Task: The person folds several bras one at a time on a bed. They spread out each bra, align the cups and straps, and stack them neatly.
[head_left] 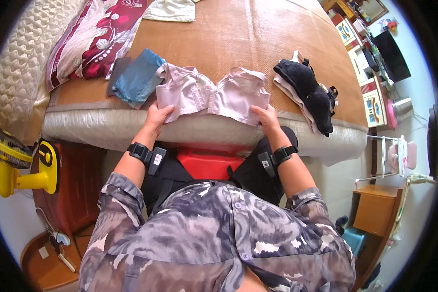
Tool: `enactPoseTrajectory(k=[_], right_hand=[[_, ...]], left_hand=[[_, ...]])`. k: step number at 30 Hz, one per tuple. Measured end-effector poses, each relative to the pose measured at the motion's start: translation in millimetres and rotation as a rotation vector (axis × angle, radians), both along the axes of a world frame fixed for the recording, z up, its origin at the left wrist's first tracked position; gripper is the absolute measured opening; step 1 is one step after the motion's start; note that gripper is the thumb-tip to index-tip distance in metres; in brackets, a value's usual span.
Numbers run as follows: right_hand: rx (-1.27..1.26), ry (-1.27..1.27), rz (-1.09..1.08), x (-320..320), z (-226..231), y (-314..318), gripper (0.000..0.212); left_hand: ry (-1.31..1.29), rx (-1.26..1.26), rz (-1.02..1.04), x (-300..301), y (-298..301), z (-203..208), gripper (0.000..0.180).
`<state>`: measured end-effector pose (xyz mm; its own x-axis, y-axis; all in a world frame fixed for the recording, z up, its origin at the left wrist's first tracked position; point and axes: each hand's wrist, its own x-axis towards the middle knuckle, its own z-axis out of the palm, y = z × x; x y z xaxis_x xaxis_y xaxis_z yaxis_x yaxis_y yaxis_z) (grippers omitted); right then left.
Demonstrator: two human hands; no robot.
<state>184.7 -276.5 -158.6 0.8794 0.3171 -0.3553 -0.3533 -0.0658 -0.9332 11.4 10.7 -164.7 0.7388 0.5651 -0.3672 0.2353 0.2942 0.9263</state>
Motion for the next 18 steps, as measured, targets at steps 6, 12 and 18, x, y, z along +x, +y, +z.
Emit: enactPoseTrajectory(k=[6,12,18], right_hand=[[0.123,-0.047,-0.033,-2,6,1,0.023],[-0.335,-0.571,-0.147,9,13,-6,0.026],[-0.547,-1.105,0.494,-45,43,43,0.087]], left_hand=[[-0.165,0.106,-0.046,-1,14,23,0.033],[-0.010,-0.068,-0.091,8,0,42,0.032],[-0.077,-0.113,-0.157,9,-19,76,0.039]])
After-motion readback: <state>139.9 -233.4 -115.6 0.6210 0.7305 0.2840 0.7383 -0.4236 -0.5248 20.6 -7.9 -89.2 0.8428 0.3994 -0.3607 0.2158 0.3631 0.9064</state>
